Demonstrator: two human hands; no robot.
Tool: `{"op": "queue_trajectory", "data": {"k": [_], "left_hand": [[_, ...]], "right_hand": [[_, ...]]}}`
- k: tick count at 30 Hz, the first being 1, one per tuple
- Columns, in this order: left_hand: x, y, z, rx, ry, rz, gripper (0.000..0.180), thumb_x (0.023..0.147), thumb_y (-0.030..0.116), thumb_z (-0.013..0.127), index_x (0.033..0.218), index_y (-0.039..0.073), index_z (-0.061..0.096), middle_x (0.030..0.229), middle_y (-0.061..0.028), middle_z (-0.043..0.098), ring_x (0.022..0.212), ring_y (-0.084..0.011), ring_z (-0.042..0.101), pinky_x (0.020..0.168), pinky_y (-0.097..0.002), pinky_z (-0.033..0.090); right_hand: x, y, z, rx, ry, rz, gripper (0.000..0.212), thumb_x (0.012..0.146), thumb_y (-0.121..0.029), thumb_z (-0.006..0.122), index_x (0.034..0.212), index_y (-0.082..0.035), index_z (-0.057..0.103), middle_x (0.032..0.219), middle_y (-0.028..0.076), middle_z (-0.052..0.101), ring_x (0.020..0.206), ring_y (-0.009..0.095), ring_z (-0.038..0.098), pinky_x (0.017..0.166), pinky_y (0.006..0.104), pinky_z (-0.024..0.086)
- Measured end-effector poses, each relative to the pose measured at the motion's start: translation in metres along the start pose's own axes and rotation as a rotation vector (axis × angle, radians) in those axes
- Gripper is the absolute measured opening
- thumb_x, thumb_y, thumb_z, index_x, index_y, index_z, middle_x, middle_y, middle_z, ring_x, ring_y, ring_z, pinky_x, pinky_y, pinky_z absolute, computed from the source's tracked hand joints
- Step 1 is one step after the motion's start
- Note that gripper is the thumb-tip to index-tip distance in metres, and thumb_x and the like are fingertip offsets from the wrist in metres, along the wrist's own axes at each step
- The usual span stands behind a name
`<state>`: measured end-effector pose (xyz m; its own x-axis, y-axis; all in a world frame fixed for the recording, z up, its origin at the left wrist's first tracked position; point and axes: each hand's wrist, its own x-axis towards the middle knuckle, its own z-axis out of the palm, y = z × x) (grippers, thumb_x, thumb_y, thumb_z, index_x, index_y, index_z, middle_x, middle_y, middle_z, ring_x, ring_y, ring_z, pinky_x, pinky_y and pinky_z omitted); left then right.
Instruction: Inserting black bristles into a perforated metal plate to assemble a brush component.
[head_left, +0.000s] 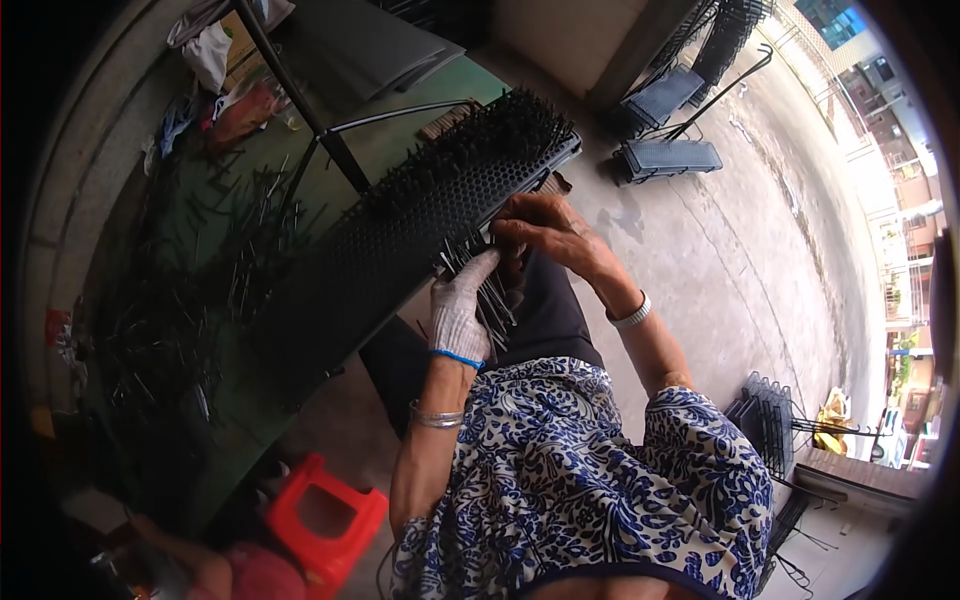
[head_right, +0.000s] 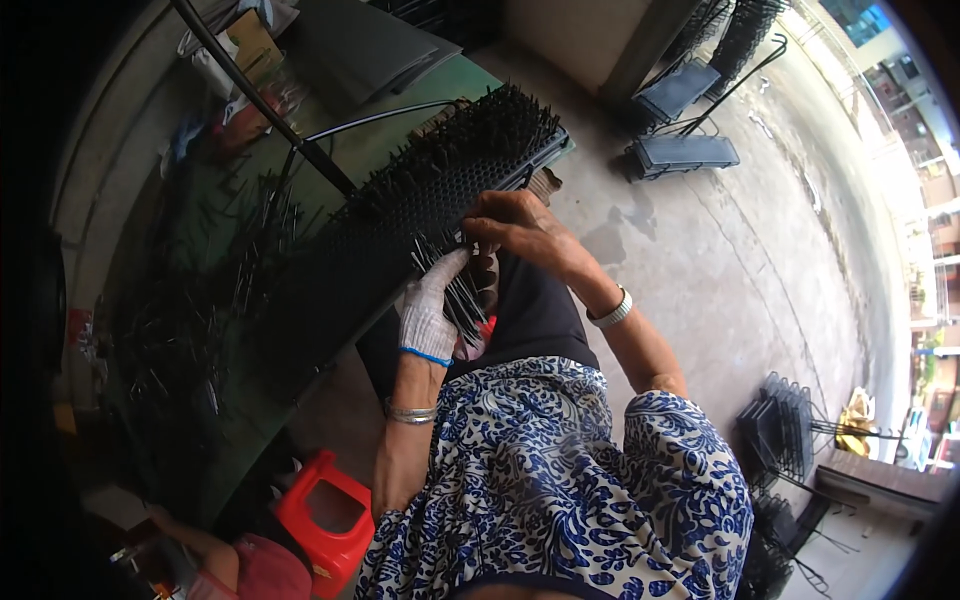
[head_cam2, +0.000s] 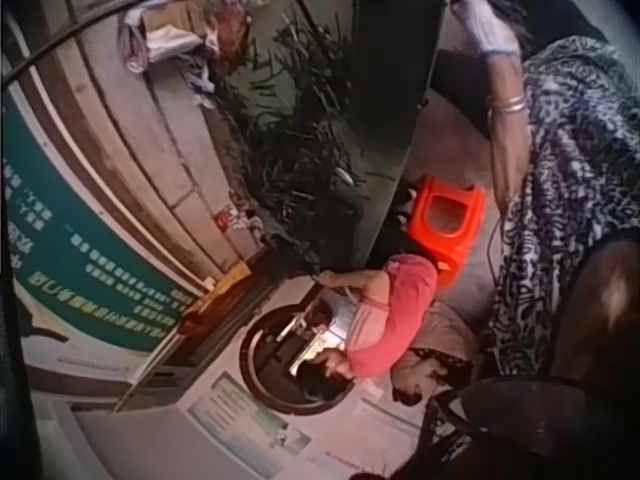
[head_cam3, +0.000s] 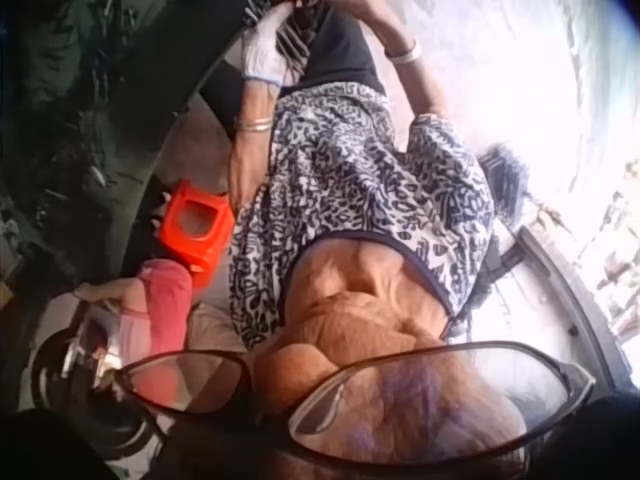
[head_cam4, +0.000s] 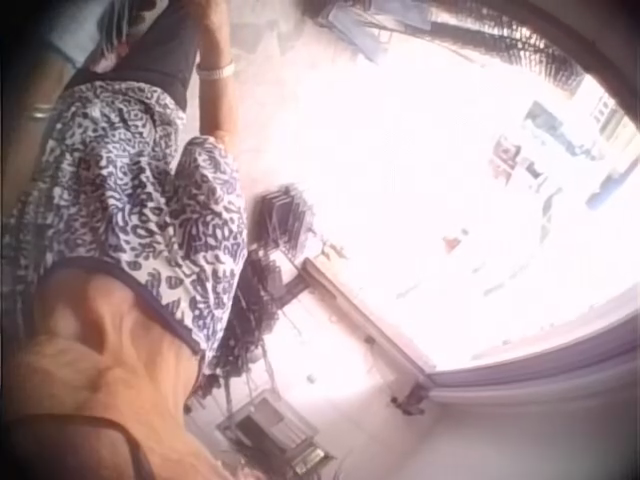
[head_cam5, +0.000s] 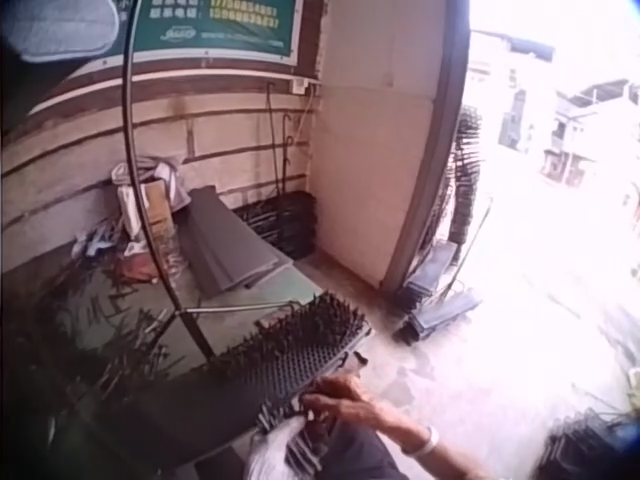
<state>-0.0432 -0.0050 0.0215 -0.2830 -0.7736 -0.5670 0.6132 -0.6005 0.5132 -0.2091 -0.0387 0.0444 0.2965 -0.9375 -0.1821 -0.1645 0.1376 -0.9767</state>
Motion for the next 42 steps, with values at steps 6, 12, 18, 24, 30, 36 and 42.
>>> {"op": "queue_trajectory", "data": {"k": [6,12,18,24,30,36,42], "left_hand": [[0.003,0.003,0.001,0.034,0.062,0.044,0.014,0.082,0.010,0.069,0.094,0.005,0.069,0.078,-0.0081,0.070,0.058,-0.0185,0.066,0.048,-0.0297,0.052],[0.003,0.010,0.006,0.070,0.159,0.002,0.014,0.081,0.009,0.069,0.092,0.002,0.069,0.075,-0.0091,0.070,0.054,-0.0171,0.065,0.046,-0.0272,0.051],[0.004,0.009,0.000,0.122,0.116,0.077,0.013,0.081,0.009,0.069,0.091,0.001,0.069,0.077,-0.0082,0.070,0.056,-0.0156,0.066,0.047,-0.0258,0.052],[0.004,0.011,-0.001,0.103,0.084,0.028,0.013,0.082,0.008,0.069,0.093,0.001,0.070,0.082,-0.0086,0.072,0.060,-0.0157,0.068,0.050,-0.0251,0.053],[0.006,0.013,-0.004,0.142,0.070,0.048,0.013,0.083,0.008,0.068,0.094,0.001,0.069,0.080,-0.0085,0.071,0.060,-0.0165,0.068,0.049,-0.0253,0.053],[0.004,0.014,-0.002,0.180,0.066,-0.001,0.016,0.083,0.012,0.068,0.098,0.004,0.069,0.084,-0.0070,0.071,0.065,-0.0170,0.069,0.052,-0.0267,0.053],[0.016,0.009,-0.016,-0.094,-0.003,-0.152,0.015,0.088,0.019,0.063,0.101,0.011,0.064,0.096,-0.0051,0.070,0.085,-0.0170,0.066,0.067,-0.0304,0.052]], "right_hand": [[0.003,0.002,0.005,0.076,-0.010,-0.062,0.020,0.093,-0.015,0.058,0.093,0.005,0.061,0.075,0.007,0.064,0.067,0.012,0.064,0.062,0.0269,0.051],[0.007,0.006,0.008,-0.096,0.083,-0.113,0.020,0.093,-0.014,0.058,0.092,0.006,0.061,0.071,0.009,0.064,0.065,0.015,0.065,0.059,0.0278,0.052],[0.006,0.003,0.014,-0.105,0.097,-0.028,0.016,0.095,-0.013,0.058,0.095,0.003,0.061,0.077,0.005,0.064,0.069,0.011,0.063,0.063,0.0251,0.051],[0.009,0.011,0.014,-0.026,0.139,-0.094,0.016,0.092,-0.011,0.060,0.093,0.005,0.061,0.072,0.006,0.063,0.063,0.012,0.063,0.058,0.0258,0.050],[0.007,0.008,0.011,0.016,0.090,-0.095,0.016,0.093,-0.012,0.060,0.095,0.004,0.062,0.073,0.005,0.064,0.066,0.011,0.063,0.059,0.0245,0.049],[0.005,0.001,0.001,0.058,0.052,-0.040,0.017,0.093,-0.013,0.060,0.095,0.003,0.061,0.077,0.006,0.065,0.070,0.010,0.063,0.062,0.0246,0.050],[0.023,-0.003,-0.022,-0.223,0.660,-0.440,0.013,0.093,-0.007,0.058,0.098,0.004,0.061,0.079,0.005,0.067,0.073,0.011,0.064,0.069,0.0234,0.050]]}}
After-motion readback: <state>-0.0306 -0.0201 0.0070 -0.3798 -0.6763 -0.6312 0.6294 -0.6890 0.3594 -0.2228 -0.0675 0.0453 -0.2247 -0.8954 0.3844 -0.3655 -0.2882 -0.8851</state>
